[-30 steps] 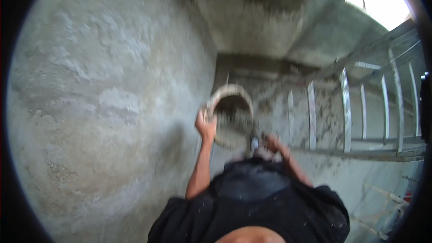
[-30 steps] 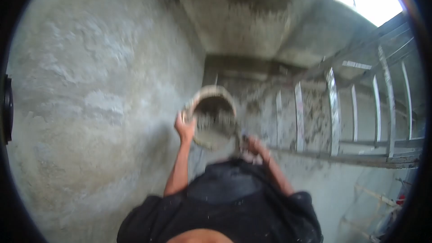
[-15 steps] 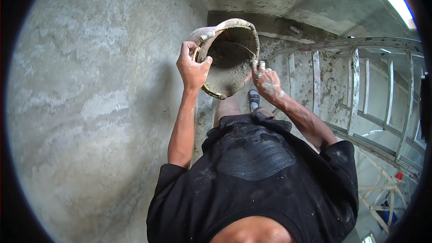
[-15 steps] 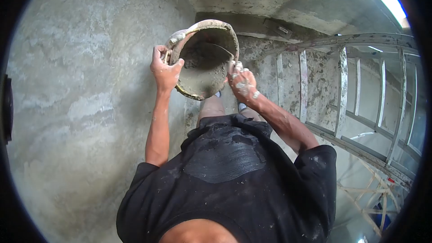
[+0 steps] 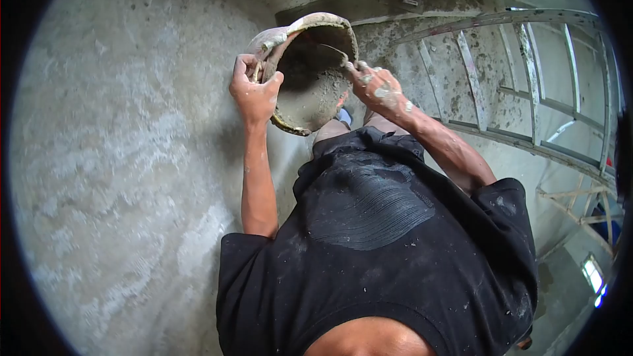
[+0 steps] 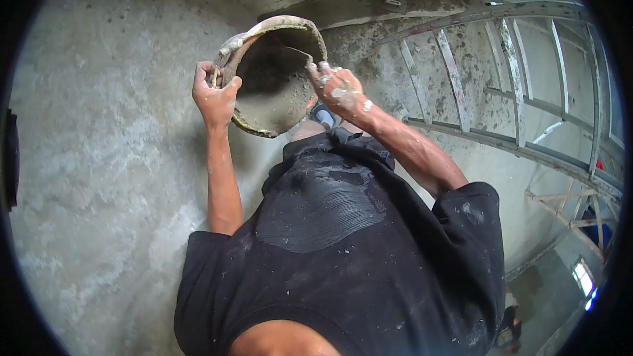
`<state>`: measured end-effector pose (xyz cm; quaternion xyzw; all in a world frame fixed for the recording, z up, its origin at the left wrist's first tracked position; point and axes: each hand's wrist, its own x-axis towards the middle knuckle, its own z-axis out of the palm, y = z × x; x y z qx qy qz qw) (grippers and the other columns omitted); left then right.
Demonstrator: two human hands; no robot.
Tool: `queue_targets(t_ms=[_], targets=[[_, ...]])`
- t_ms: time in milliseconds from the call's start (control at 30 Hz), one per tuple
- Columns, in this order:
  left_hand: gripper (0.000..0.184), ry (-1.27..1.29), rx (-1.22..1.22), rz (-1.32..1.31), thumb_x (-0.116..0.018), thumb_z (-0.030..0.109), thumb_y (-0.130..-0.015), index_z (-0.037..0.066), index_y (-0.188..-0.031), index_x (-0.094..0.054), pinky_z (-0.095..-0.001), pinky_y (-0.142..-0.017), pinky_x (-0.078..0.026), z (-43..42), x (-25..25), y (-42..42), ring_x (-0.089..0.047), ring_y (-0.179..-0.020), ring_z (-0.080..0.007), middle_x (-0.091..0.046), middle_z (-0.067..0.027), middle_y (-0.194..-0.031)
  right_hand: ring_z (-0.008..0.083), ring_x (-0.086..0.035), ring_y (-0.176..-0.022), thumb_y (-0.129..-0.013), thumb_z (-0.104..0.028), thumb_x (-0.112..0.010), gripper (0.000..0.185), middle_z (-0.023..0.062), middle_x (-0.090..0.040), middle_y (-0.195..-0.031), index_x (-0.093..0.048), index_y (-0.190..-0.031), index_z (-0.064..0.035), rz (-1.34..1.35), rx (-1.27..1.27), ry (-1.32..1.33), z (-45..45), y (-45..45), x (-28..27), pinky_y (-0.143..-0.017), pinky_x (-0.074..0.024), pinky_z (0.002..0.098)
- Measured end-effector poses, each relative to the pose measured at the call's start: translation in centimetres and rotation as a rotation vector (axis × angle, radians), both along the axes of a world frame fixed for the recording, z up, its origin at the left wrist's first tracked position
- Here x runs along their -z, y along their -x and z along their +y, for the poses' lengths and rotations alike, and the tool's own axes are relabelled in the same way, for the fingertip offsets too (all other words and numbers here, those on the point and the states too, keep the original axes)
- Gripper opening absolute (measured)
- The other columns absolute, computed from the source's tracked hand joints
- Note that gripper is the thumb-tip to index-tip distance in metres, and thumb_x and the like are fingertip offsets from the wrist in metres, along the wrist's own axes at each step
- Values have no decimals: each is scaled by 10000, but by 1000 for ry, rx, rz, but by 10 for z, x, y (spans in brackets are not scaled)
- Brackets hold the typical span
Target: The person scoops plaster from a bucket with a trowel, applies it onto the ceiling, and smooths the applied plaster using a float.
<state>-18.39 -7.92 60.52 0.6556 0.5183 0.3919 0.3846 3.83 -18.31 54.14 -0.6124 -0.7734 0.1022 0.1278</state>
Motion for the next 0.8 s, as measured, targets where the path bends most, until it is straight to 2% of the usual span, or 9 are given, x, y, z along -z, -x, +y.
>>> queue_targets(t_ms=[33, 100, 200, 333, 367, 433, 467, 600, 800], targets=[[330, 7, 21, -3, -657, -34, -597, 48, -834, -442, -190, -581, -400, 5, -3, -3, -446, -643, -41, -461, 35, -736, 214, -570, -581, -732, -110, -530, 461, 125, -578, -871, -473, -1186, -55, -85, 37, -179, 1, 6, 7, -499, -445, 333], [320, -140, 95, 46, -666, -15, -590, 51, -814, -448, -186, -580, -389, 16, -18, -12, -422, -637, -35, -446, 44, -734, 195, -550, -564, -763, -122, -509, 539, 127, -563, -940, -378, -1281, -48, -145, -23, -96, 13, 6, 16, -499, -424, 320], [300, -135, 80, 43, -667, 7, -579, 47, -796, -464, -202, -587, -402, 38, -32, -14, -430, -629, -47, -462, 31, -713, 224, -578, -632, -805, -140, -464, 227, 106, -529, -822, -532, -1001, -48, -144, -188, 93, 22, -1, -2, -512, -449, 344], [270, -96, 61, -42, -657, 10, -584, 46, -769, -465, -205, -567, -406, 59, -31, -17, -432, -607, -48, -476, 28, -681, 220, -588, -666, -799, -138, -466, 145, 95, -543, -847, -572, -862, -61, -188, -184, 95, 37, -31, -36, -550, -454, 342], [266, -84, 54, -52, -656, 10, -586, 48, -763, -461, -203, -555, -398, 63, -31, -20, -422, -598, -47, -468, 32, -671, 229, -587, -690, -797, -145, -472, 174, 111, -540, -878, -565, -910, -52, -189, -116, 292, 44, -36, -48, -554, -453, 348], [247, -64, 52, -44, -655, 34, -593, 51, -742, -459, -213, -527, -370, 65, -30, -30, -394, -590, -52, -434, 41, -639, 243, -588, -691, -802, -142, -473, 248, 124, -534, -893, -537, -1012, -28, -262, -37, 31, 38, -42, -72, -543, -448, 354], [256, -87, 72, -35, -659, 18, -603, 57, -755, -457, -196, -525, -350, 66, -29, -38, -380, -588, -40, -420, 53, -650, 265, -560, -708, -783, -99, -481, 494, 155, -531, -1030, -385, -1263, -29, -252, 48, 216, 40, -43, -77, -584, -431, 351], [234, -212, 58, 42, -659, 41, -567, 44, -726, -487, -261, -517, -376, 64, -48, -83, -413, -559, -100, -435, 6, -603, 319, -585, -776, -793, -64, -442, 547, 227, -488, -1104, -264, -1300, 36, -286, 282, 378, 48, -44, -77, -635, -470, 378], [221, -460, 33, 108, -660, 46, -557, 56, -700, -491, -328, -543, -410, 62, -52, -126, -484, -539, -213, -500, -59, -612, 334, -591, -702, -743, -75, -497, 181, 190, -577, -720, -503, -886, 37, 127, 258, 268, 46, -39, -20, -616, -483, 399]])
